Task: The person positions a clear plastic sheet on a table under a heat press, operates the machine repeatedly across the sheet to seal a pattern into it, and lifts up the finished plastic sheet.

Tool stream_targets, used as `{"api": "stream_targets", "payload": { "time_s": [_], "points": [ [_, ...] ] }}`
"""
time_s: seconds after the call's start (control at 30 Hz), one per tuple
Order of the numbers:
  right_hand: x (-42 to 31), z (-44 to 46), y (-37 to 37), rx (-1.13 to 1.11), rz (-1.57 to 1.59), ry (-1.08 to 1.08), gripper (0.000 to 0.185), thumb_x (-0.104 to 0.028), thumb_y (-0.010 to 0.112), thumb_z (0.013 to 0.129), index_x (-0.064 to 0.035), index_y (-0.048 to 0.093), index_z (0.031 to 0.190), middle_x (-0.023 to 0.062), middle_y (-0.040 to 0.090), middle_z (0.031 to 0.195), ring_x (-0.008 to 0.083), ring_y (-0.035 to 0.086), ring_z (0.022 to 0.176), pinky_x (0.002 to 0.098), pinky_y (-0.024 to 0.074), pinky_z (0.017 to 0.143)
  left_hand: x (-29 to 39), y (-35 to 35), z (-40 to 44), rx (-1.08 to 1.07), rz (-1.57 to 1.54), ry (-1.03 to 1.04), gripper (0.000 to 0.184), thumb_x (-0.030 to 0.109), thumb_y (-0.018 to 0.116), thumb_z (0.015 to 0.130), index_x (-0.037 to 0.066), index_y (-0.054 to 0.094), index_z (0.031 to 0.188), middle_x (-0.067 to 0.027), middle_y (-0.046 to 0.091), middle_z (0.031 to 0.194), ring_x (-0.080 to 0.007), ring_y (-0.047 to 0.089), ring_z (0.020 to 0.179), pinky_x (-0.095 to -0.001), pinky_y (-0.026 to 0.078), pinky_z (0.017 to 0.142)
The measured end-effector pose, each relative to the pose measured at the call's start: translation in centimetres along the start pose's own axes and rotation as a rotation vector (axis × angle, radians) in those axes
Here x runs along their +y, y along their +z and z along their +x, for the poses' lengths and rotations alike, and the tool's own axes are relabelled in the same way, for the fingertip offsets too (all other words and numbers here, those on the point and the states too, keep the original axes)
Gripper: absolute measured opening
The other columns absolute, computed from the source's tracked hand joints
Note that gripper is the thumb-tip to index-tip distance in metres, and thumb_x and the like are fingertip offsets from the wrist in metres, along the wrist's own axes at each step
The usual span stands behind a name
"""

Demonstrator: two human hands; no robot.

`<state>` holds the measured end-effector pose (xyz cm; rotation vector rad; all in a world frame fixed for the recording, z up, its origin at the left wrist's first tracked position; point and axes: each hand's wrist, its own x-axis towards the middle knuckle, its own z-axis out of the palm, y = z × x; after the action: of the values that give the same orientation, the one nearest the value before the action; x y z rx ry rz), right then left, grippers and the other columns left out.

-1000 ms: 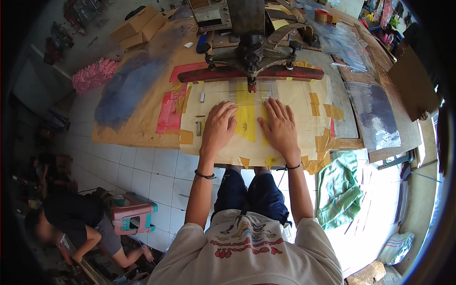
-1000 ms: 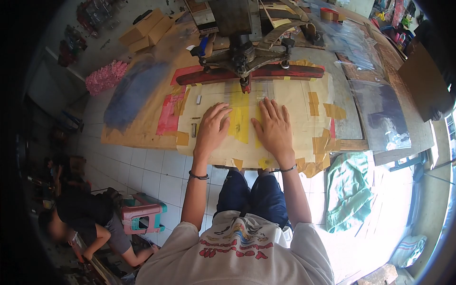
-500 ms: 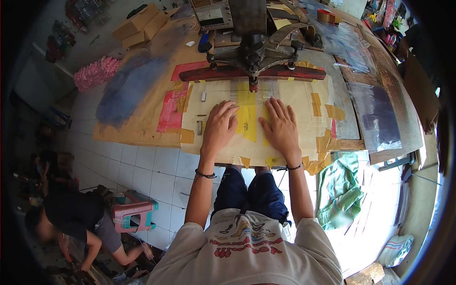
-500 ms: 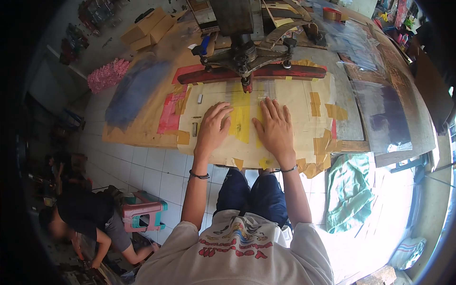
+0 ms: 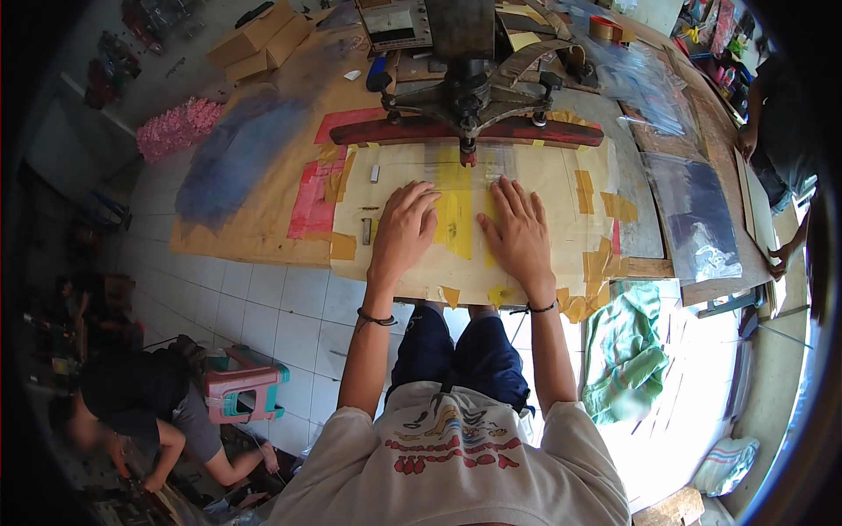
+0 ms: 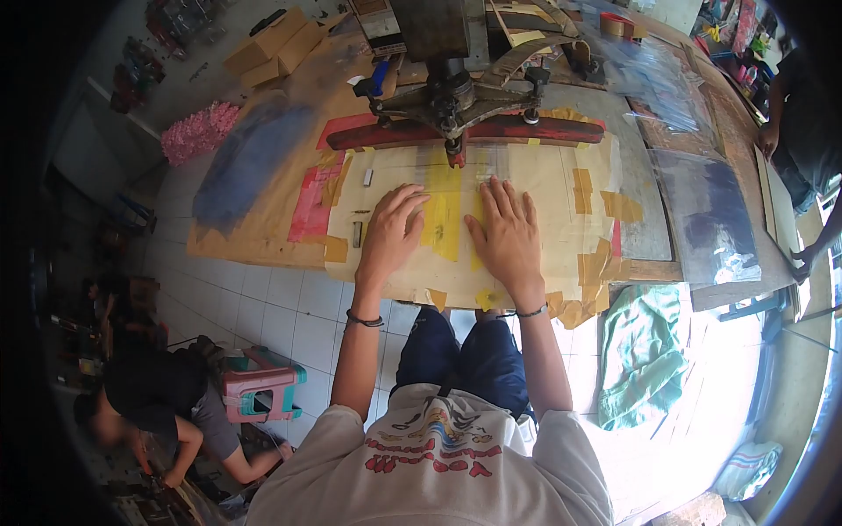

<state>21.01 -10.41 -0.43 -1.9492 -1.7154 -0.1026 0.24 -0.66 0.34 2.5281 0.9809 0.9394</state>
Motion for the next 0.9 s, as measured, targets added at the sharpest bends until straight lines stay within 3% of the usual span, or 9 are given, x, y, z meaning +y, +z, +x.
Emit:
{"api": "stream_targets", "payload": {
  "time_s": [0.9],
  "points": [
    [0.18, -0.16, -0.14, 0.013, 0.017, -0.016, 0.059, -0.039, 0.06, 0.105, -0.003, 0.056, 0.152, 0.0163, 0.053, 0.161, 0.033, 0.044, 0.152, 0.0523, 0.0272, 0.129, -0.22, 0.17, -0.23, 0.04, 0.011, 0.029, 0.028, 0.009, 0.065, 0.098, 0.0, 0.07, 0.124, -0.0143, 0.065, 0.138, -0.0364, 0.058, 0.133, -0.0463, 0.045, 0.116]
  ]
}}
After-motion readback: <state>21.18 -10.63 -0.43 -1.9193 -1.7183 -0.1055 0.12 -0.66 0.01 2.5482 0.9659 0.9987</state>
